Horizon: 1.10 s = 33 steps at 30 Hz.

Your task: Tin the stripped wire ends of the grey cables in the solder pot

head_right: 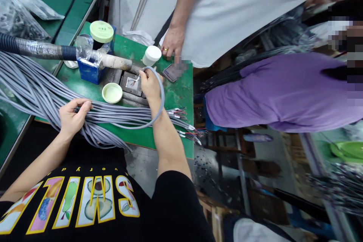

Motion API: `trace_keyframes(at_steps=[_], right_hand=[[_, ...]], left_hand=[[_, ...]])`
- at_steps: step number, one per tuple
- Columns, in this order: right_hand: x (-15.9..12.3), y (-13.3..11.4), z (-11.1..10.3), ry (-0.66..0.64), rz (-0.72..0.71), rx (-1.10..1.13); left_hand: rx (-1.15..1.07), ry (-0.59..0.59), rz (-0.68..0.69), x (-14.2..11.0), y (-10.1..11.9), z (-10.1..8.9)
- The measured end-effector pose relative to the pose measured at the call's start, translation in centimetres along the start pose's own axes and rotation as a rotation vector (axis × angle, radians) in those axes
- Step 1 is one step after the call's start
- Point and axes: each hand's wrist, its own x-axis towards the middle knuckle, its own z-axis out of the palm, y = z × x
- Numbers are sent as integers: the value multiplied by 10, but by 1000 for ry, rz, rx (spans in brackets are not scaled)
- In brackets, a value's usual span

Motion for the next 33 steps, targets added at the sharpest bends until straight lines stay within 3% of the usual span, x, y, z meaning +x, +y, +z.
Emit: trace_keyframes(at_steps=[6,9,12,14,17,19,21,24,26,28,30,33], right_hand=[[-3,-9,-11,-1,52,123],[-18,-32,-38,27,18,312],[-48,-65,-75,83,-180,357],[-72,-83,-95,140,-382,320],[-107,-99,-110,161,-606,346],[-127,-102,-113,103,-677,343],[-144,-102,-113,47,-696,334],[-158,-99,-118,14,-626,369],[-159,-97,-124,-37,-434,388],[-156,-99,-130,-218,-154,431],[-150,-103,-133,-495,85,539],[-145,-111,-130,-723,285,739]], left_hand=[[-2,2,3,2,-2,1],[-30,21,7,2,-3,0],[-125,28,-4,-2,4,2],[-275,-61,-77,-7,15,8],[-591,-387,-345,-19,33,24],[-786,-555,-492,-26,43,37],[-879,-579,-593,-32,48,46],[-824,-536,-613,-37,50,49],[-716,-532,-564,-38,50,46],[-628,-561,-501,-38,51,43],[-597,-606,-463,-38,53,42],[-657,-632,-510,-40,55,43]])
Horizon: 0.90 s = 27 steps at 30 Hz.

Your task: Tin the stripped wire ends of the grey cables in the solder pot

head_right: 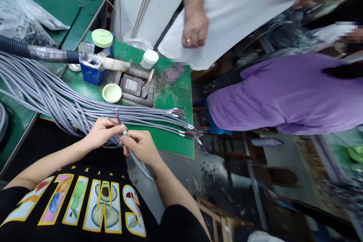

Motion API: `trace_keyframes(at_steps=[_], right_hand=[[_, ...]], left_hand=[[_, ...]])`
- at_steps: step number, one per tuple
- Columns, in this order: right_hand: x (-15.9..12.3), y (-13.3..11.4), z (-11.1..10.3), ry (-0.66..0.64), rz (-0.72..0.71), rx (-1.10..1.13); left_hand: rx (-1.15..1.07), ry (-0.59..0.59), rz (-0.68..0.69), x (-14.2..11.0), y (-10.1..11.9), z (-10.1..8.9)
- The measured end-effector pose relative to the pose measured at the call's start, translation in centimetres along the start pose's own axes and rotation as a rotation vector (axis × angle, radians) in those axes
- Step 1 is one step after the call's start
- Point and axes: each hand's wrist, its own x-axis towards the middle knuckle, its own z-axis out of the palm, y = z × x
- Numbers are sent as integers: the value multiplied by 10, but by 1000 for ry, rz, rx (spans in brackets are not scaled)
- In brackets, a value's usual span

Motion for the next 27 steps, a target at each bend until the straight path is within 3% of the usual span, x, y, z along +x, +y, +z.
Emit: trace_keyframes(at_steps=[8,11,16,19,24,27], right_hand=[[4,3,13,33,154,199],[6,5,13,16,180,274],[18,2,9,-139,264,455],[25,-8,4,-135,214,323],[29,-20,4,79,18,3],[31,-18,5,110,-45,-26]], left_hand=[[-267,213,-13,2,4,-9],[-263,227,4,3,5,-12],[-230,197,15,1,4,-9],[-203,206,36,-1,6,-8],[-190,259,54,-3,5,-10],[-217,265,54,-4,3,-11]])
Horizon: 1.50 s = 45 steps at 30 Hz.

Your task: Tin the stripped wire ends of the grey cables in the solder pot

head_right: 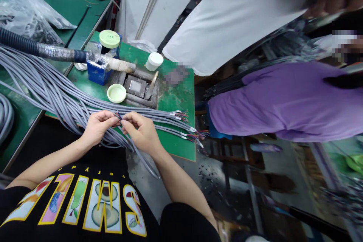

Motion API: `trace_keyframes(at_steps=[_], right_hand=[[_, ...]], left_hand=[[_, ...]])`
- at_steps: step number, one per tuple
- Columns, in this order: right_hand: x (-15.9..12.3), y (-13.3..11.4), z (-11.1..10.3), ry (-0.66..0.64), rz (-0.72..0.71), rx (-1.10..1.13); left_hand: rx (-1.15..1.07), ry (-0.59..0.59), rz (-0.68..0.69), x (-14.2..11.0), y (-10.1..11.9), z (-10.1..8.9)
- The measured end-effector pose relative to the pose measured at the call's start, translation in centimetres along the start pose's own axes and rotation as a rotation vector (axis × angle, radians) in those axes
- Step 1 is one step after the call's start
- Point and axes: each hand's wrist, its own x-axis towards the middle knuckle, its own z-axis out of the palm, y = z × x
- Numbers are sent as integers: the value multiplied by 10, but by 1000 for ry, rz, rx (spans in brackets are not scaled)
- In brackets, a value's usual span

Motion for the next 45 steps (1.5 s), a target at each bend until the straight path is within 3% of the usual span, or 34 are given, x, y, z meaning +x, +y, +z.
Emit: trace_keyframes(at_steps=[5,13,20,26,29,36,45], right_hand=[[5,5,1,-30,41,52],[6,8,8,91,-8,143],[10,8,7,41,38,181],[8,15,8,51,-8,262],[8,19,9,49,-12,264],[11,19,12,116,-54,231],[13,17,7,73,49,150]], left_hand=[[-8,2,8,-1,0,0],[-13,18,-10,0,0,1],[-7,28,-12,2,-4,1],[-169,-80,-145,3,-4,1],[-205,-74,-175,4,-3,3],[-122,-8,-80,4,-6,3],[22,26,3,1,-4,1]])
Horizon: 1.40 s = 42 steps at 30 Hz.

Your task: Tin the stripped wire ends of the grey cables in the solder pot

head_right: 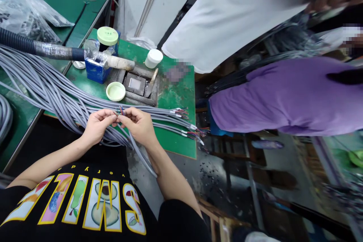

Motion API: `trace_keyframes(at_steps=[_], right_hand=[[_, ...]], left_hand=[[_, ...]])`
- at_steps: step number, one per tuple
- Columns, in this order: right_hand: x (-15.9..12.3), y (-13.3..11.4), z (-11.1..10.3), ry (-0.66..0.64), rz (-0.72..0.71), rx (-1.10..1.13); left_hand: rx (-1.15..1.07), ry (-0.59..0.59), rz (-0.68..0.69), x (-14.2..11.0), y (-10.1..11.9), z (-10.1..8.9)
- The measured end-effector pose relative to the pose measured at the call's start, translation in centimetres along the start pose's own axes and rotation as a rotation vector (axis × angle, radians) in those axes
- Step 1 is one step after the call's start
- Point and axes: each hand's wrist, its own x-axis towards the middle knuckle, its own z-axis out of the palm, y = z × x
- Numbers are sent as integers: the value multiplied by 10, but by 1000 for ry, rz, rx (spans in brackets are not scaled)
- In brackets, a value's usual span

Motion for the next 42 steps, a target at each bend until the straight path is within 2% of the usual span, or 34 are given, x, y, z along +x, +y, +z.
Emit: trace_keyframes(at_steps=[12,15,19,21,26,28,35,42], right_hand=[[1,1,0,-7,-50,-12],[3,-1,-5,-34,-61,-21],[12,-9,-17,-93,4,-28],[21,-13,-26,-102,41,-62],[59,-13,-54,-99,128,-143],[78,-9,-63,-77,176,-170],[131,7,-74,-6,326,-340],[157,17,-74,-35,385,-577]], left_hand=[[49,-4,39,5,-5,0],[62,-15,49,6,-8,3],[139,-62,71,7,-13,3],[257,-77,136,10,-14,-1],[688,-28,510,21,-13,-19],[793,-22,592,24,-13,-25],[911,-100,685,28,-16,-29],[881,-97,725,29,-17,-30]])
